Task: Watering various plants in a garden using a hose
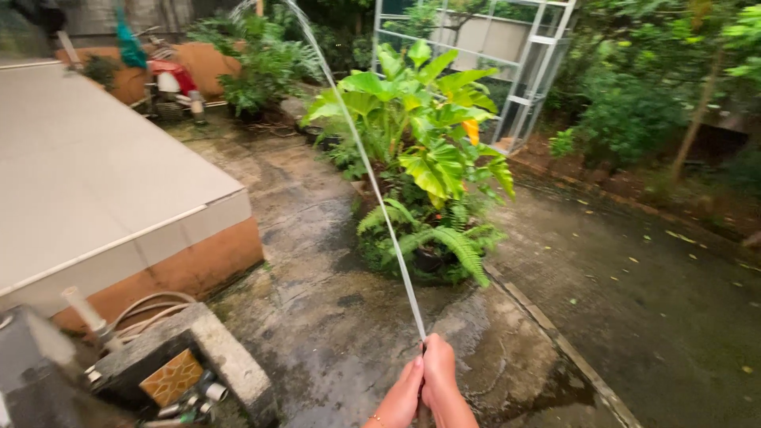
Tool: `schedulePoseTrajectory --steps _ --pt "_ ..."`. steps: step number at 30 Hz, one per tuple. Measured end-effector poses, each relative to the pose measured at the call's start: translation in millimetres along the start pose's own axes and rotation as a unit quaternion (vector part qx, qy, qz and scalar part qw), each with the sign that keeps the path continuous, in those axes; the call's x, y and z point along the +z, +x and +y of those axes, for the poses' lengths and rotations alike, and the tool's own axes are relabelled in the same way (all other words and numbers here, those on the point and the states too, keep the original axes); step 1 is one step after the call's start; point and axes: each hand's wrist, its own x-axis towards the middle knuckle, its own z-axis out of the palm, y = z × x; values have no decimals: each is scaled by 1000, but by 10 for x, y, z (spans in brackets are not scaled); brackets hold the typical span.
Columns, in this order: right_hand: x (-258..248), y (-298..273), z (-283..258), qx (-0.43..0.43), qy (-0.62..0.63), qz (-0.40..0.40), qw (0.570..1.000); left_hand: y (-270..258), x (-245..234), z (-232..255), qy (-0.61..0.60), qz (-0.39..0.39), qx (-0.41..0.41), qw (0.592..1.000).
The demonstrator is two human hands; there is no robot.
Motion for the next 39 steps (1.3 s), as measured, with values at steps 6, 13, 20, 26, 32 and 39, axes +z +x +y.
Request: schedulePoseTrajectory --steps 6,13,20,26,32,39 --pt "-537 138 165 36 82 121 989 -177 314 146 -24 -104 -92 990" --pt "-1370 -265 -442 31 322 242 915 -106 977 281 182 -234 -125 947" --pt "-1617 -536 -1141 -22 376 238 895 37 1446 274 139 -212 -72 965" --pt "-1545 -671 -1199 -5 383 252 889 269 1544 94 156 -202 -14 967" --pt "-1518 -490 -991 34 335 263 904 354 1524 104 198 -233 -8 952" --pt "-1350 -254 -945 79 262 257 927 374 1454 126 246 -265 -15 932"
